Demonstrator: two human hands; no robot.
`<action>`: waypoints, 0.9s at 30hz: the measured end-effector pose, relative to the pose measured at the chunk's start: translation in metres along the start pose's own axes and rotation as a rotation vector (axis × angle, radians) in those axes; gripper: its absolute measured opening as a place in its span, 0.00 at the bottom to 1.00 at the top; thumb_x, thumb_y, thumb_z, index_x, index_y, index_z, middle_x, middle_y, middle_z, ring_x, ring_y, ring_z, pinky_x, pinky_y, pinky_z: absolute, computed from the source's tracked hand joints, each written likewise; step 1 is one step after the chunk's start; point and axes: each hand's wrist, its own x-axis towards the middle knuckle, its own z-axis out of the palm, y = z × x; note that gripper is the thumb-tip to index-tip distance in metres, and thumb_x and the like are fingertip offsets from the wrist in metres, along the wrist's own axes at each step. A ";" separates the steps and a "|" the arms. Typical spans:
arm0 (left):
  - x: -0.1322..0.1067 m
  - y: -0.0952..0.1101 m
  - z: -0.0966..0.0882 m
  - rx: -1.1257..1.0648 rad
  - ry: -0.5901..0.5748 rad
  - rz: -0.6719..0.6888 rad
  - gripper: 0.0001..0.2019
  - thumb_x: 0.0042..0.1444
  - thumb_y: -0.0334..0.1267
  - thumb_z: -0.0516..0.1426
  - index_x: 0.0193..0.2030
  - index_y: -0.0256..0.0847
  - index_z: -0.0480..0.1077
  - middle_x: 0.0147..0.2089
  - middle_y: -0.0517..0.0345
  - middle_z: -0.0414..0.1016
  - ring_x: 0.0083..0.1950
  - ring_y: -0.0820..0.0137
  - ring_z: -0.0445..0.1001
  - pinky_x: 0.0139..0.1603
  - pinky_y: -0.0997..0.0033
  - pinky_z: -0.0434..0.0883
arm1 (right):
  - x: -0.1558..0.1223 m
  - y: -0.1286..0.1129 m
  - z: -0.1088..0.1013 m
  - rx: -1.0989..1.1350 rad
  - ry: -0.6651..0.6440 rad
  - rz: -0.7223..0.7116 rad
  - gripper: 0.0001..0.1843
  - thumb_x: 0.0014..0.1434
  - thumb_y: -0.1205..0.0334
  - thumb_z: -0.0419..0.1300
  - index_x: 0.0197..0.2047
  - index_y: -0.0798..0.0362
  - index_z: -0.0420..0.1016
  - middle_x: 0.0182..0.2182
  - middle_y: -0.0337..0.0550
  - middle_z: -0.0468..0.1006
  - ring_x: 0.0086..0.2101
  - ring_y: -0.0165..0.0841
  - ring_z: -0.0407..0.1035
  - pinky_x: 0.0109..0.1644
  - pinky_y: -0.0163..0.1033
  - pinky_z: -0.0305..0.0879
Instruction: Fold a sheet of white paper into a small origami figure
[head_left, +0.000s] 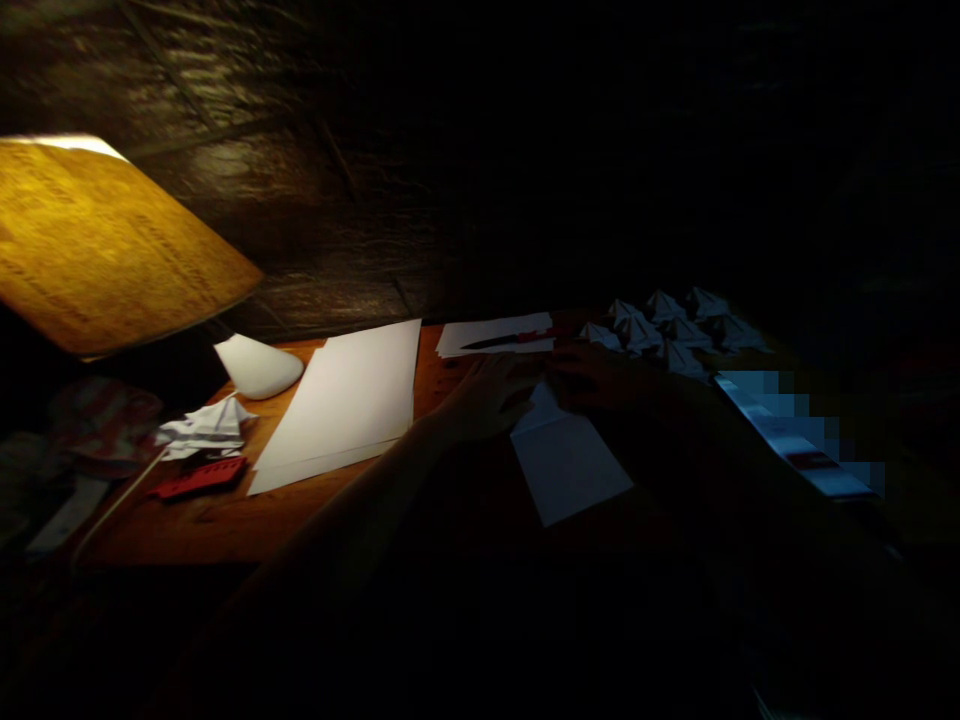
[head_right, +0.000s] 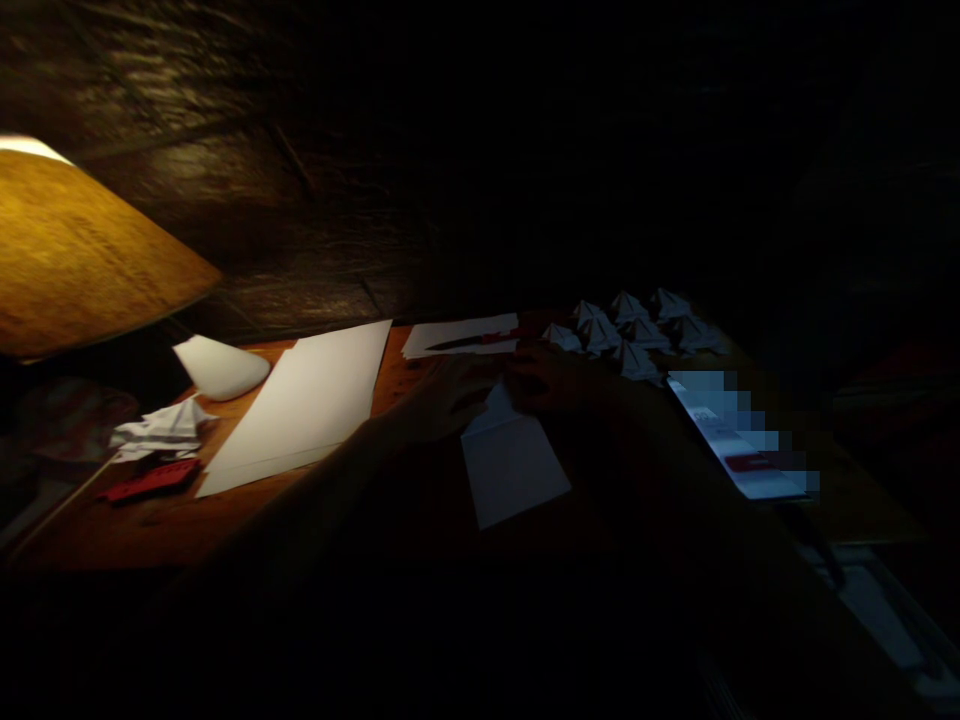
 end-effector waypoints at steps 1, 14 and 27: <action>0.000 0.000 0.000 -0.005 0.004 0.002 0.20 0.65 0.43 0.56 0.63 0.49 0.67 0.67 0.50 0.63 0.66 0.54 0.63 0.66 0.43 0.65 | -0.001 0.002 0.000 0.011 -0.004 -0.006 0.39 0.59 0.43 0.64 0.68 0.52 0.68 0.68 0.59 0.62 0.67 0.53 0.56 0.69 0.62 0.55; 0.000 -0.003 0.004 -0.035 0.033 0.031 0.19 0.64 0.41 0.57 0.62 0.46 0.68 0.66 0.48 0.63 0.66 0.54 0.64 0.66 0.45 0.65 | -0.001 0.005 -0.002 0.010 -0.032 -0.013 0.39 0.60 0.40 0.63 0.69 0.51 0.67 0.69 0.57 0.61 0.67 0.53 0.55 0.69 0.64 0.55; 0.000 -0.003 0.001 -0.017 -0.026 0.021 0.21 0.65 0.44 0.57 0.64 0.47 0.67 0.67 0.47 0.61 0.66 0.52 0.63 0.66 0.42 0.66 | -0.001 0.000 -0.002 -0.010 -0.026 0.015 0.39 0.61 0.35 0.58 0.68 0.49 0.68 0.70 0.56 0.61 0.67 0.54 0.56 0.68 0.65 0.56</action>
